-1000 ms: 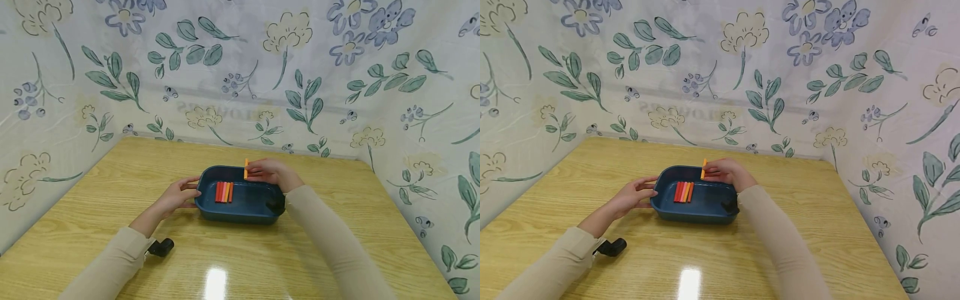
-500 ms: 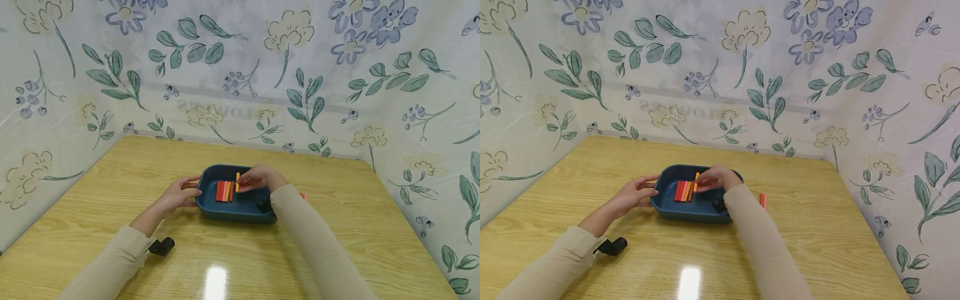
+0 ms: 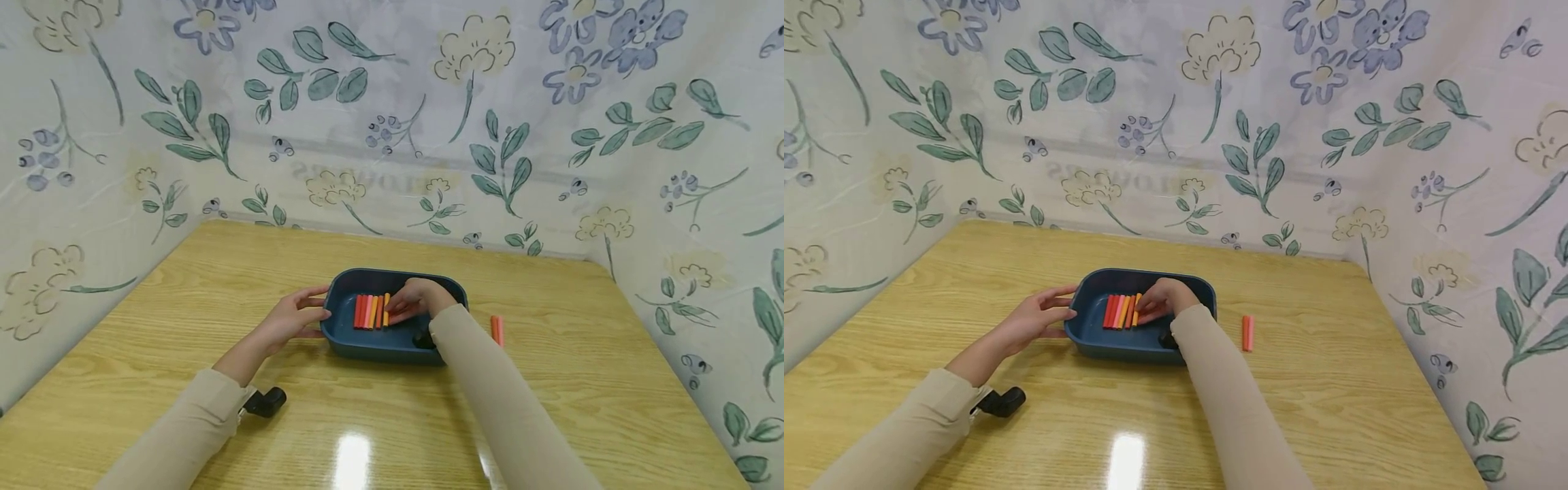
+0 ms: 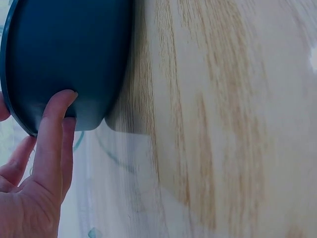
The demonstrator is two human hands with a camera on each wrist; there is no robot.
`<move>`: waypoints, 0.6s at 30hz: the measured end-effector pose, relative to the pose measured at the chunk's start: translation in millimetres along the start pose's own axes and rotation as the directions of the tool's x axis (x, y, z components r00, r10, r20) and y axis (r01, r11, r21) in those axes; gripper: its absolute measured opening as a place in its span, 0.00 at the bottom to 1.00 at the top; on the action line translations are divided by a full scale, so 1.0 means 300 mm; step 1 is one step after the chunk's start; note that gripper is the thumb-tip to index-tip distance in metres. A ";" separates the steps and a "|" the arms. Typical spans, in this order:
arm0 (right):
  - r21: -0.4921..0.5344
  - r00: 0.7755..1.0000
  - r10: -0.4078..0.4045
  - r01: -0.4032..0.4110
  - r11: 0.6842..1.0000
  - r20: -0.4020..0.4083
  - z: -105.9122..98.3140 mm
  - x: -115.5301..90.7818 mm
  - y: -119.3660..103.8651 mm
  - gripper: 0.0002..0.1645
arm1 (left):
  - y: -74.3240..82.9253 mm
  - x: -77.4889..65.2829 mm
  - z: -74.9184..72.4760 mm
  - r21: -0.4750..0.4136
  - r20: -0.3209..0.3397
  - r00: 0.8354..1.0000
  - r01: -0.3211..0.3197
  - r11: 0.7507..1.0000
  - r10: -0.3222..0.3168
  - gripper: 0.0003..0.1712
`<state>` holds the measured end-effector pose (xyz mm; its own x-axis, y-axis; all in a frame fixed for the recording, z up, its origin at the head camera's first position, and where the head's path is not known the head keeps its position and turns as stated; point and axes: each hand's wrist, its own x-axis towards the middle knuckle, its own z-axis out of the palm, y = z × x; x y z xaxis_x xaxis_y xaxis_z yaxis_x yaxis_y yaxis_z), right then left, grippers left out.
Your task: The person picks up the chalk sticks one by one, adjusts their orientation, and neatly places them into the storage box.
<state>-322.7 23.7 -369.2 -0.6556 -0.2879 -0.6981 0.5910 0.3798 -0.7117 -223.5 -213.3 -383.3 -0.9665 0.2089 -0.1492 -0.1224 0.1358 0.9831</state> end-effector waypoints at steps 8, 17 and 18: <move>-0.064 1.000 -0.006 0.004 0.998 -0.027 -0.004 -0.014 -0.011 0.17 | 0.005 0.001 0.003 0.005 -0.003 1.000 0.001 1.000 -0.001 0.36; -0.079 0.994 -0.109 0.109 0.991 -0.006 -0.023 -0.051 -0.041 0.16 | 0.005 -0.005 0.000 0.014 -0.005 1.000 0.006 1.000 -0.005 0.36; -0.070 0.991 -0.133 0.133 0.989 0.007 -0.026 -0.058 -0.045 0.16 | 0.005 -0.005 0.001 0.014 -0.005 1.000 0.005 1.000 -0.005 0.36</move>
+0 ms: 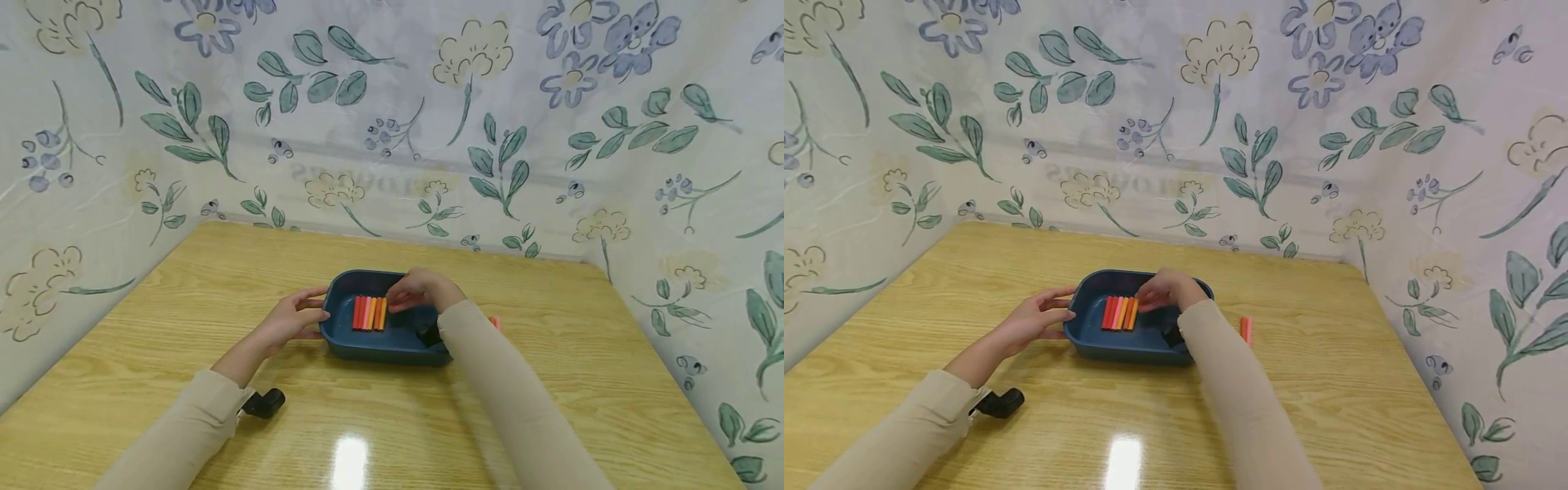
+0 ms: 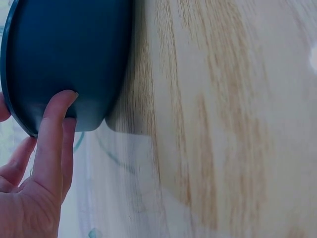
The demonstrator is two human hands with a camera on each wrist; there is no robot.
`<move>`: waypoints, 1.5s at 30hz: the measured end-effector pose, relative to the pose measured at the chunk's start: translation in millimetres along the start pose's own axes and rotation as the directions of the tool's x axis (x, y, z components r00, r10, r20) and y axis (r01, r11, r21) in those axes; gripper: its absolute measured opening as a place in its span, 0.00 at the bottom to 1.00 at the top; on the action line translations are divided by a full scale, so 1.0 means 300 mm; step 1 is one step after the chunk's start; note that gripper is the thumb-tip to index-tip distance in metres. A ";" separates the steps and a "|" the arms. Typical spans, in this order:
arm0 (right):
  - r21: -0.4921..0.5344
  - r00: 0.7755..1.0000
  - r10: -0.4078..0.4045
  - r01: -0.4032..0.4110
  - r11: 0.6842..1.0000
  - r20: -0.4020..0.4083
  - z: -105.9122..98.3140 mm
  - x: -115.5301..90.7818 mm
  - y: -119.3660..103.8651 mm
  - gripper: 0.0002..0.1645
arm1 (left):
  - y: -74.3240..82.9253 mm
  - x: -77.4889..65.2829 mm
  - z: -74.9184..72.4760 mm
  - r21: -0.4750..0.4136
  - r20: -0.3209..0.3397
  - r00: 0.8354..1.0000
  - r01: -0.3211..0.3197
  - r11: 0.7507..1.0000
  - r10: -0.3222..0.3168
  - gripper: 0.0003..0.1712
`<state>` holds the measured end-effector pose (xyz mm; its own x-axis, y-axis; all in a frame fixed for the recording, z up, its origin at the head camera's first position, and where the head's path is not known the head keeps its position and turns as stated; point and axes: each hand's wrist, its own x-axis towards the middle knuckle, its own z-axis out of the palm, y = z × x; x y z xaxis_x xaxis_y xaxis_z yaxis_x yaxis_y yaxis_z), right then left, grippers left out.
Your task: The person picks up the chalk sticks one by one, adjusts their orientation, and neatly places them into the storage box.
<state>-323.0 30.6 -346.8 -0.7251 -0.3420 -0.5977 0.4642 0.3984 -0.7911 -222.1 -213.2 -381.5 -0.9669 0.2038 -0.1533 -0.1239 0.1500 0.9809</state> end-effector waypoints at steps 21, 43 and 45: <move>0.102 0.965 -0.262 0.258 0.961 0.023 -0.049 -0.169 -0.043 0.23 | 0.008 0.008 0.005 -0.005 0.007 1.000 0.013 1.000 -0.013 0.36; 0.158 0.929 -0.368 0.368 0.916 -0.027 -0.152 -0.313 0.141 0.26 | 0.023 0.017 0.012 0.022 0.007 1.000 0.022 1.000 -0.023 0.35; 0.170 0.927 -0.372 0.374 0.912 -0.045 -0.171 -0.327 0.173 0.25 | 0.021 0.018 0.016 0.024 0.009 1.000 0.024 0.999 -0.024 0.36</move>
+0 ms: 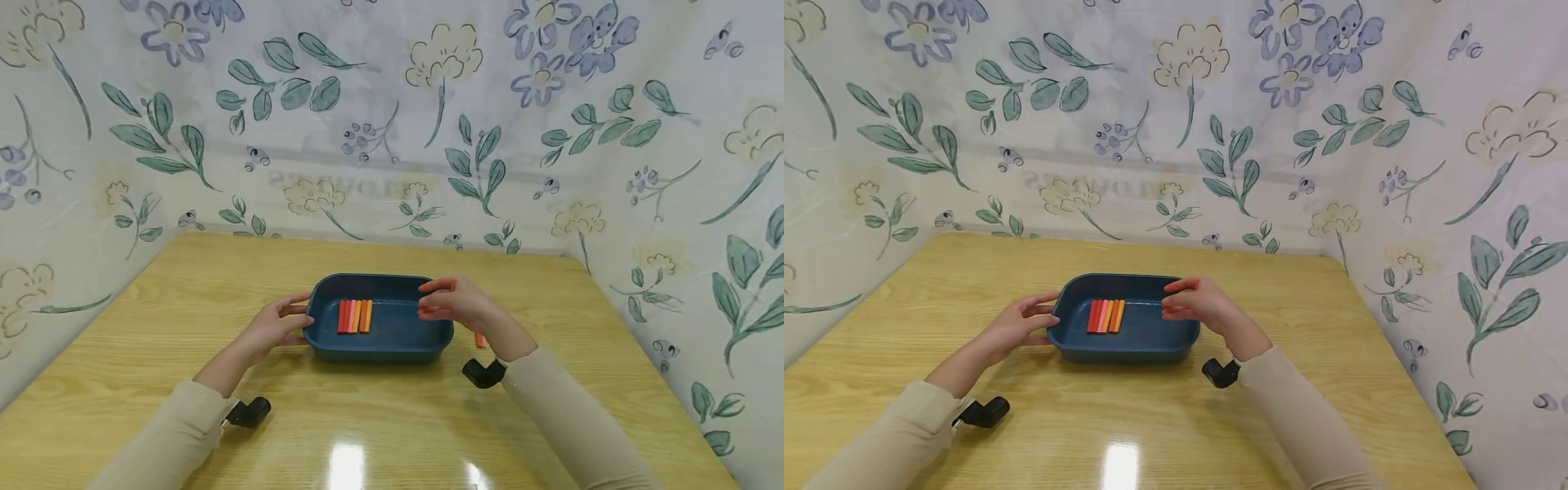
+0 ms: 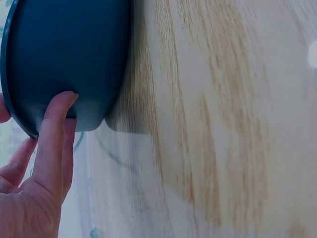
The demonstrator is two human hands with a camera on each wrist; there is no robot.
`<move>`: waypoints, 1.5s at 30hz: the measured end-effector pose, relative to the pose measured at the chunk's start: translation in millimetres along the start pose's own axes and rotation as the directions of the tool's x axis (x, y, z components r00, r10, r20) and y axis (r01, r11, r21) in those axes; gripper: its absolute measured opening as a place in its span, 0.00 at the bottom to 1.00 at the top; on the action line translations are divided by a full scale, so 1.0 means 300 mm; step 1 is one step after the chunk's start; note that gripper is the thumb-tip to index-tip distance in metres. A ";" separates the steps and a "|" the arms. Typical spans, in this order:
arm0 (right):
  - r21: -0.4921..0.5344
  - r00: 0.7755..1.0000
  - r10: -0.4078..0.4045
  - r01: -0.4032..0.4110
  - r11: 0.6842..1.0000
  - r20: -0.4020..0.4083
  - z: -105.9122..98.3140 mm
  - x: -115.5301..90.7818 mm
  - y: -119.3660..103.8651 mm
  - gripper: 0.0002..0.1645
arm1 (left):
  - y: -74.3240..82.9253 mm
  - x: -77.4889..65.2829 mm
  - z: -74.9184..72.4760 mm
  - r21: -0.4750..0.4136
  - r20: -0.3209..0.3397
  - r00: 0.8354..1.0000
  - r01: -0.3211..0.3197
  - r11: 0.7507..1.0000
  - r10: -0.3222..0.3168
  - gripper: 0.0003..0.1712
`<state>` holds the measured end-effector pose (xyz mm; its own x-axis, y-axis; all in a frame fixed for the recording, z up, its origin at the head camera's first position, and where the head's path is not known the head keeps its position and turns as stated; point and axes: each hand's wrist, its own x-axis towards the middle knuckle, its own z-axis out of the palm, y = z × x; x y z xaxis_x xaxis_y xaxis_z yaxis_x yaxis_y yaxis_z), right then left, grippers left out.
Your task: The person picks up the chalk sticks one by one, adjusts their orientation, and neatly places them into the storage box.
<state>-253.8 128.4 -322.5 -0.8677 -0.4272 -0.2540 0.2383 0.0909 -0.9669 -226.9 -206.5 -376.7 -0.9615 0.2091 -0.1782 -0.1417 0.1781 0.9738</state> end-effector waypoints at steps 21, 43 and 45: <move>-0.065 0.982 -0.040 0.028 0.997 -0.184 -0.227 -0.149 0.161 0.30 | 0.002 -0.008 -0.004 0.005 -0.005 1.000 -0.004 1.000 0.004 0.36; -0.162 0.948 0.210 -0.252 0.954 -0.240 -0.312 -0.052 0.224 0.41 | -0.001 -0.010 -0.006 -0.006 -0.003 1.000 -0.006 1.000 0.006 0.36; -0.188 0.946 0.222 -0.268 0.945 -0.234 -0.313 -0.046 0.224 0.43 | -0.001 -0.011 -0.007 -0.006 -0.004 1.000 -0.005 1.000 0.005 0.36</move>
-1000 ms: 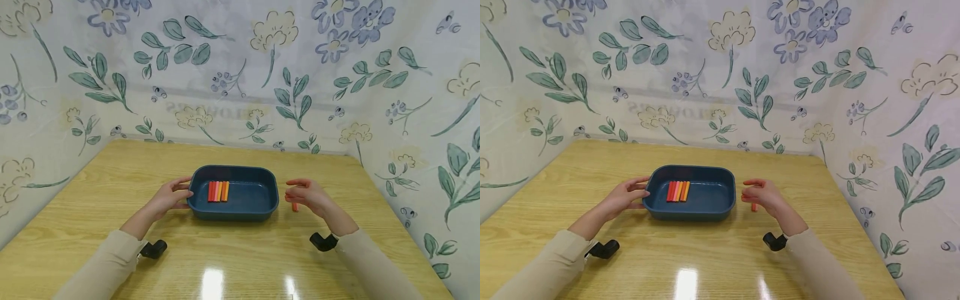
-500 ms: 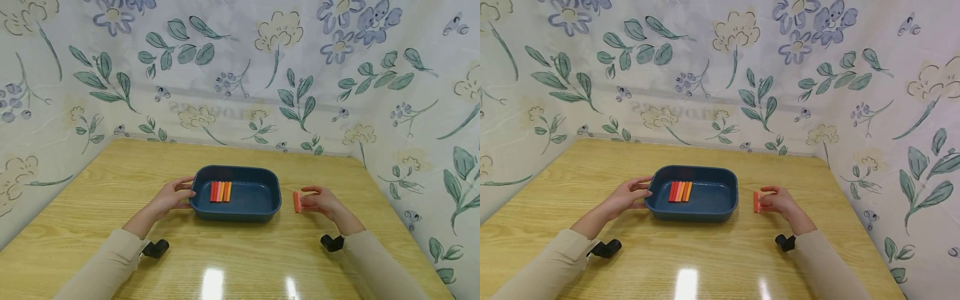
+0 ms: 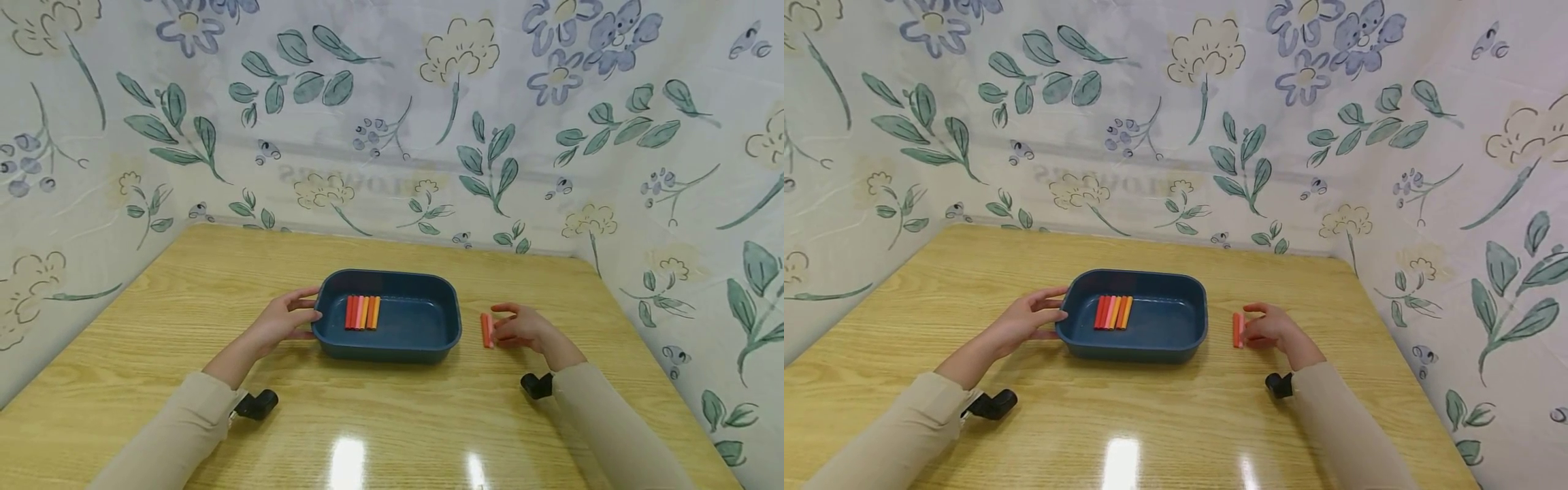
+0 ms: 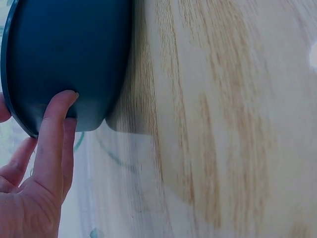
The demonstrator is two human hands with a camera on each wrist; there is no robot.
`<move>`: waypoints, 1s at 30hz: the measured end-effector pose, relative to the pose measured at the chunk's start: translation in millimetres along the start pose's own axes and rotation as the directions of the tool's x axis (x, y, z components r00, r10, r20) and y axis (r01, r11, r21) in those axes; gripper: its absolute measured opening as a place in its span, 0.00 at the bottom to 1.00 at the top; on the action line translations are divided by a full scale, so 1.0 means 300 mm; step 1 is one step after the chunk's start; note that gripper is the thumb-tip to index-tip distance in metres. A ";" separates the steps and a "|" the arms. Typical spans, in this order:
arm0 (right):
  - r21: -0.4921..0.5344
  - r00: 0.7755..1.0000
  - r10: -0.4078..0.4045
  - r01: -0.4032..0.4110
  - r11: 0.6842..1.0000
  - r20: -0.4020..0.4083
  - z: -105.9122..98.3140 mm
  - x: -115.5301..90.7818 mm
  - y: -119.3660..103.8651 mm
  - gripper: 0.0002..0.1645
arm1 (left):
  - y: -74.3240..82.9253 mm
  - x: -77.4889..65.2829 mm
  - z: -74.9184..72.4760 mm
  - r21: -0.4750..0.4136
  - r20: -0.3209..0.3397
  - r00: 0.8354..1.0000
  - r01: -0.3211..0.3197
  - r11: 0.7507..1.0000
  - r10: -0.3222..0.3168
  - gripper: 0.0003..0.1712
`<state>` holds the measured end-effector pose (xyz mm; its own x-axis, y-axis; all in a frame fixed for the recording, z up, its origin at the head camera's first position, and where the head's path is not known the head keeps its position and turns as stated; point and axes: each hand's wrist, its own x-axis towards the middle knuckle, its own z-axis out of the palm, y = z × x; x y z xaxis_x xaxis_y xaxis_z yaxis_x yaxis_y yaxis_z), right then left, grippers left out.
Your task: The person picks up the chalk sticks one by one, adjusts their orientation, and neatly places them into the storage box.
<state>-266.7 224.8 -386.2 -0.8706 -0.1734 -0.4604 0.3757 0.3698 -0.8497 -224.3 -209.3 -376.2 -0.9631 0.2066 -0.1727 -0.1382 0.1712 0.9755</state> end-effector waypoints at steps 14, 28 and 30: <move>-0.080 0.999 0.000 -0.003 0.997 -0.037 0.012 0.017 -0.006 0.41 | 0.003 -0.002 -0.003 -0.008 0.003 1.000 0.004 1.000 -0.004 0.36; 0.075 0.991 0.019 -0.009 0.997 -0.131 0.039 0.005 -0.042 0.34 | -0.007 0.000 -0.006 -0.014 0.001 1.000 -0.002 1.000 0.002 0.36; 0.094 0.991 0.006 0.006 0.996 -0.133 0.044 0.002 -0.050 0.34 | -0.007 -0.001 -0.006 -0.015 0.000 1.000 -0.002 1.000 0.002 0.36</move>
<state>-268.6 207.0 -377.1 -0.9028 -0.0479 -0.4274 0.3983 0.2817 -0.8729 -224.2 -211.6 -378.0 -0.9633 0.2071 -0.1710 -0.1398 0.1567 0.9777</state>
